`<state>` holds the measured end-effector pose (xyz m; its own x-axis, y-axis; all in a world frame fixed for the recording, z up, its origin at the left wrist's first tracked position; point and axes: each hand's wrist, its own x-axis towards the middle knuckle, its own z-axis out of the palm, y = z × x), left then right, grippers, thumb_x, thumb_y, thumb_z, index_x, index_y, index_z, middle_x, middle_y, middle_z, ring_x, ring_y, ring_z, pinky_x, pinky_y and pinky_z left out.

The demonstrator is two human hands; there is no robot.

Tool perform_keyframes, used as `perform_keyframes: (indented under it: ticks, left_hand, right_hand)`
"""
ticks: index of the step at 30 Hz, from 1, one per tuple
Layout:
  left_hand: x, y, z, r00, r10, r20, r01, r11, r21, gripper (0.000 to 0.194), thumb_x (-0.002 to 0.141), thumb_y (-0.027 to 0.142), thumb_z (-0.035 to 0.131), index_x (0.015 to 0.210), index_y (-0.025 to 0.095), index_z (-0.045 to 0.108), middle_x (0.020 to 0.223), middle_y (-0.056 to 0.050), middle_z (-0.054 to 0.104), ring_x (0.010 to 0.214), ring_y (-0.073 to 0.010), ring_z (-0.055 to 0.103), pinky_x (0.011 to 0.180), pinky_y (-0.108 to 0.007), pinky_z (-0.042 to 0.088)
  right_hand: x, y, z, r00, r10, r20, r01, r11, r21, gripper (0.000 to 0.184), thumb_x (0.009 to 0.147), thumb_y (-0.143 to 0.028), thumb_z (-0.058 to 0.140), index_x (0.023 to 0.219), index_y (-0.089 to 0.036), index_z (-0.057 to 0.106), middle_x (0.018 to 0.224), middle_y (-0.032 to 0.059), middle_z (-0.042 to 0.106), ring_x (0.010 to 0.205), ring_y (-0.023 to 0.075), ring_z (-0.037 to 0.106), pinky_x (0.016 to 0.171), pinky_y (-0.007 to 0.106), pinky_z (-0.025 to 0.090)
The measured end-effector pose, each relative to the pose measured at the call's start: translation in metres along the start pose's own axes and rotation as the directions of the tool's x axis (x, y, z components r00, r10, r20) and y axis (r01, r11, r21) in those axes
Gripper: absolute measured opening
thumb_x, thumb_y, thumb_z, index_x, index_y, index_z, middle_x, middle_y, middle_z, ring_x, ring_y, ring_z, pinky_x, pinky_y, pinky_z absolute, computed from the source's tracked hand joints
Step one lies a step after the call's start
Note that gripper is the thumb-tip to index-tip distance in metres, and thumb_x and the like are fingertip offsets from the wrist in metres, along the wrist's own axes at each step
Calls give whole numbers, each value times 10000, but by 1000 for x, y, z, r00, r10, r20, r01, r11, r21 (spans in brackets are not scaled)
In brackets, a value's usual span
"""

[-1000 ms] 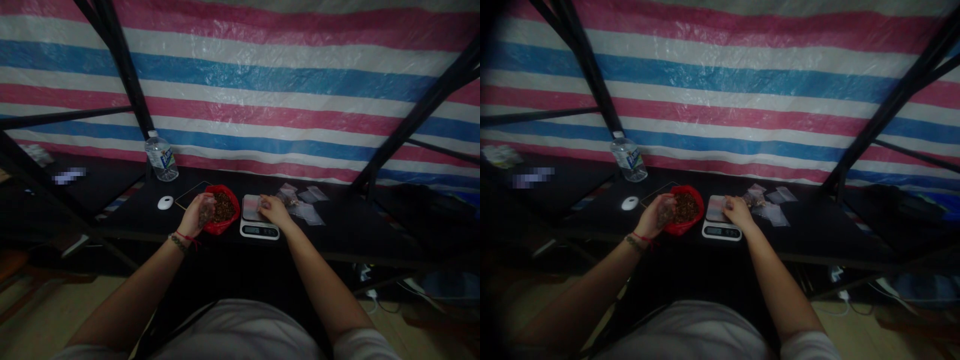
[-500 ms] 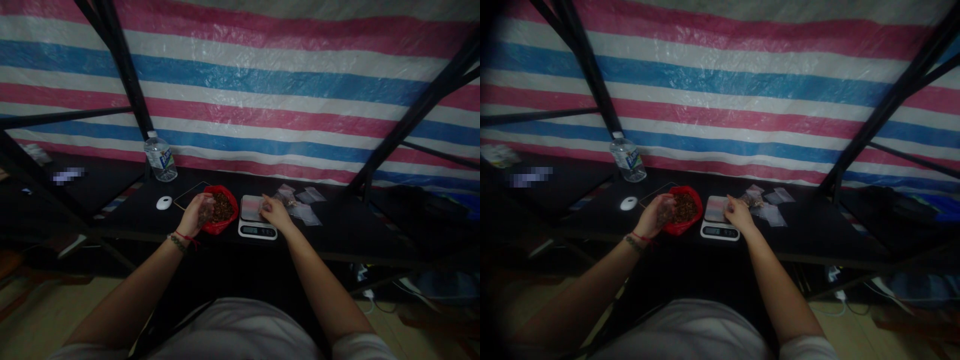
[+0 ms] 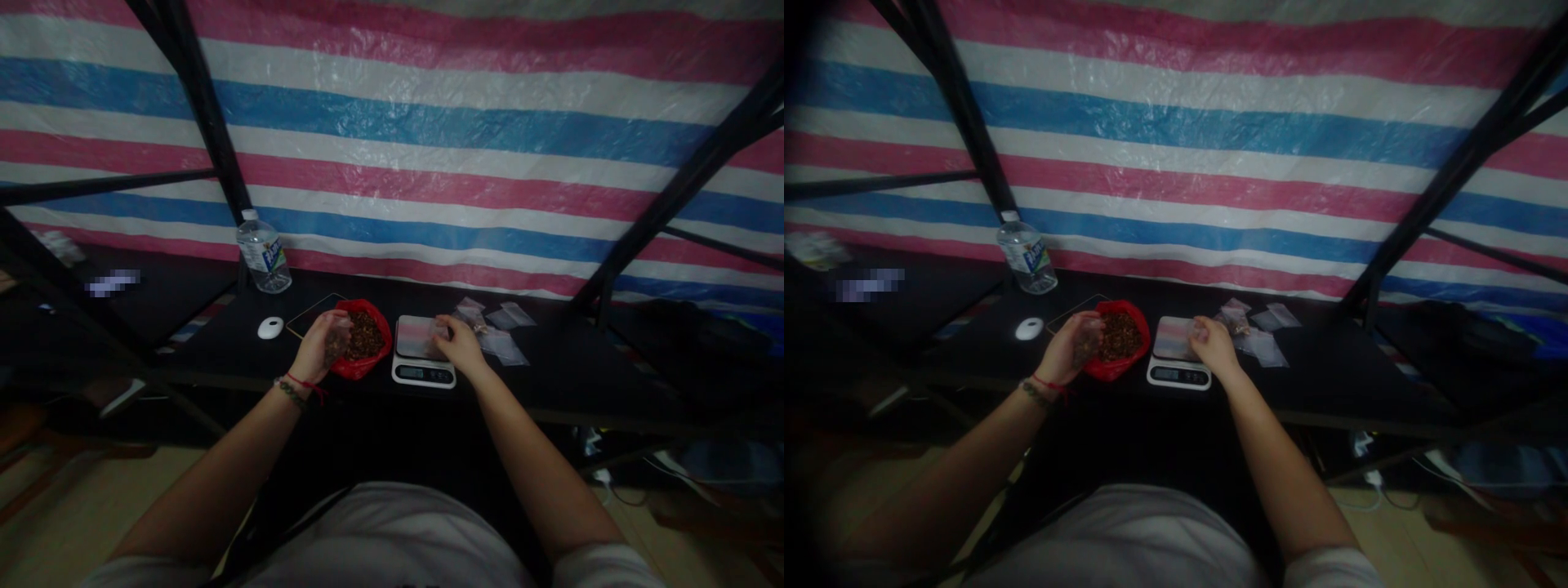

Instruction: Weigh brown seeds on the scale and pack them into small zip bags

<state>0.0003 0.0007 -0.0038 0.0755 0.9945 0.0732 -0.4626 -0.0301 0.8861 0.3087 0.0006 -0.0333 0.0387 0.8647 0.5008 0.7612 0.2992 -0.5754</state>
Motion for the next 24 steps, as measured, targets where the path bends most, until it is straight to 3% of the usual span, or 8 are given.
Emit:
perform_keyframes:
  ticks: [5,10,18,24]
  left_hand:
    - [0,2,1,1000,4,-3,-4,1000,-26,360,776,462,631,985,168,626,829,-24,661,611,-105,599,535,-203,465]
    - [-1,3,3,1000,11,-2,-11,998,-54,357,788,467,608,976,163,614,825,-33,658,610,-113,600,536,-209,474]
    - [0,-4,1,997,67,41,-65,997,-46,382,733,400,696,1030,186,589,860,-14,654,635,-96,589,572,-207,474]
    - [-2,1,3,999,44,20,-44,999,-22,368,736,393,680,1019,175,594,854,-16,649,639,-105,591,549,-206,466]
  right_hand:
    - [3,4,-13,996,-9,-92,12,999,31,413,734,-304,611,1128,-178,624,1037,89,664,986,244,605,908,409,457]
    - [3,4,-27,990,63,-127,-58,997,44,466,727,-320,617,1165,-160,607,1007,97,665,925,242,613,860,397,472]
    - [-5,23,-33,992,59,-115,-59,998,7,435,722,-326,616,1127,-165,624,994,87,659,926,244,598,868,405,460]
    - [-9,27,-34,992,81,-92,-80,997,12,440,720,-314,603,1132,-163,617,1011,86,652,934,238,593,870,410,459]
